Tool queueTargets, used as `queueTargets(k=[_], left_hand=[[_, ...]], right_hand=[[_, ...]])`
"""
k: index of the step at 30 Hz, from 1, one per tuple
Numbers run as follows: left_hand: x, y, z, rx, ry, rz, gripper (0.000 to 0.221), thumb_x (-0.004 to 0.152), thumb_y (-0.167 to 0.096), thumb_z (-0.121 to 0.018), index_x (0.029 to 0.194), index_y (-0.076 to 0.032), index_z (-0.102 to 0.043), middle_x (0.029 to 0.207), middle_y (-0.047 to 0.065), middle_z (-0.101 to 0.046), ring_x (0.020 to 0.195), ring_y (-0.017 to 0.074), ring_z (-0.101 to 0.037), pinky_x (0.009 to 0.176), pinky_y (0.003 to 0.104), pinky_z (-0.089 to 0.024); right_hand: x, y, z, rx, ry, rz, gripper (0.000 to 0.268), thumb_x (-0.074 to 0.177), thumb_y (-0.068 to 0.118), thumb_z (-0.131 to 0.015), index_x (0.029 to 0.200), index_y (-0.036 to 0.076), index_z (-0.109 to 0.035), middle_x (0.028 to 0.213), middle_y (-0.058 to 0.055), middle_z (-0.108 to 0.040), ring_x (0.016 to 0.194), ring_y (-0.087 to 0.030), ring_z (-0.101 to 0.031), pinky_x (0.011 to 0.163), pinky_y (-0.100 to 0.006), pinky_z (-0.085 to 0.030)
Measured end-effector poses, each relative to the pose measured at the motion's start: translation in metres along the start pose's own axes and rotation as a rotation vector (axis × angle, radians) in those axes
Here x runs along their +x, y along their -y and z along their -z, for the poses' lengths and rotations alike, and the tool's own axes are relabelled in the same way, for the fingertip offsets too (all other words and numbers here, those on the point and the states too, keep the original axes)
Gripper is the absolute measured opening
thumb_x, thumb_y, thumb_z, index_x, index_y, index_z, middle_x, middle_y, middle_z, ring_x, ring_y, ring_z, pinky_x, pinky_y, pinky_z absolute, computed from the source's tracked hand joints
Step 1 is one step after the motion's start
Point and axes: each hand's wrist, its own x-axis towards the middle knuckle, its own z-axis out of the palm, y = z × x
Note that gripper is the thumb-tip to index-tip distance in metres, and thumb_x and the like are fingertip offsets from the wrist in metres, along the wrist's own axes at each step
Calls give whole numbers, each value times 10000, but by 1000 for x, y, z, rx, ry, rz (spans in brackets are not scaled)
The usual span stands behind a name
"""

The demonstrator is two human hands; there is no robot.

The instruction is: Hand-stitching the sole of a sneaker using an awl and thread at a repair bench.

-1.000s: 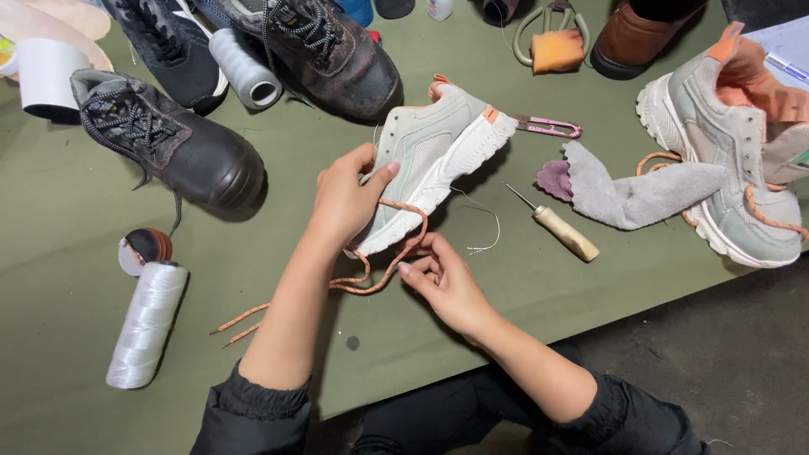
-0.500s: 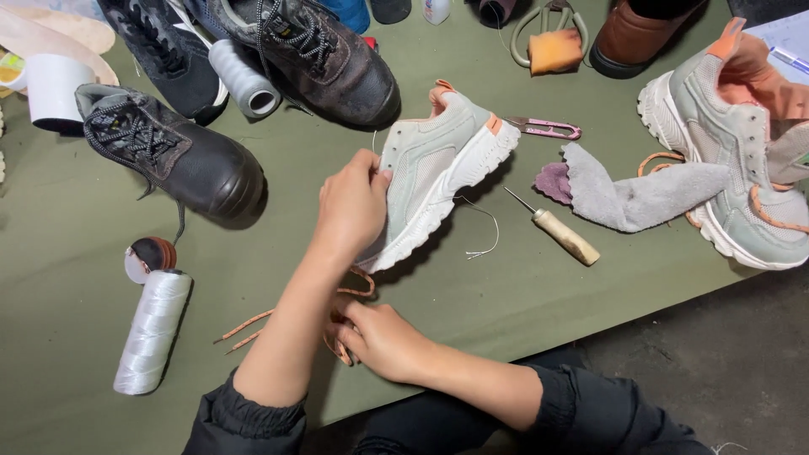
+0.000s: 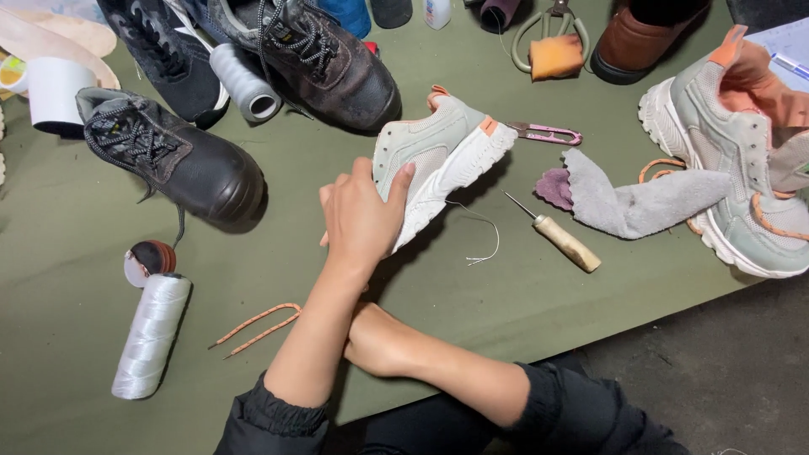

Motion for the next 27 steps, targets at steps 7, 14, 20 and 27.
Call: queueTargets(k=[7, 14, 20, 27], left_hand=[[10, 18, 11, -26, 47, -121, 572, 949, -637, -618, 819, -80, -596, 720, 173, -617, 818, 342, -628, 942, 397, -391], [-15, -30, 64, -142, 259, -45, 646, 728, -627, -789, 989, -41, -709, 854, 192, -670, 922, 352, -635, 942, 372, -417], [-16, -27, 54, -210, 381, 63, 582, 691, -553, -843, 936, -34, -742, 828, 154, -625, 981, 318, -570, 888, 395, -451], [-9, -24, 34, -7, 469, 122, 636, 802, -730, -710, 658, -187, -413, 643, -56, -438, 1072, 220, -491, 679, 323, -274]], right_hand=[[-86, 9, 99, -301, -472, -57, 283, 971, 206, -644, 1238, 136, -705, 1091, -86, -685, 1098, -332, -664, 946, -437, -524], [-148, -80, 160, -701, -934, -331, 448, 892, 248, -813, 1312, 156, -689, 1207, -82, -554, 1176, -352, -514, 1074, -471, -408], [-144, -92, 151, -680, -926, -311, 268, 979, 177, -747, 1232, 111, -688, 1171, -98, -536, 1164, -349, -568, 1031, -461, -464], [-163, -63, 162, -550, -936, -506, 177, 1082, 207, -558, 1184, 162, -695, 1119, -24, -680, 891, -235, -603, 860, -386, -439]])
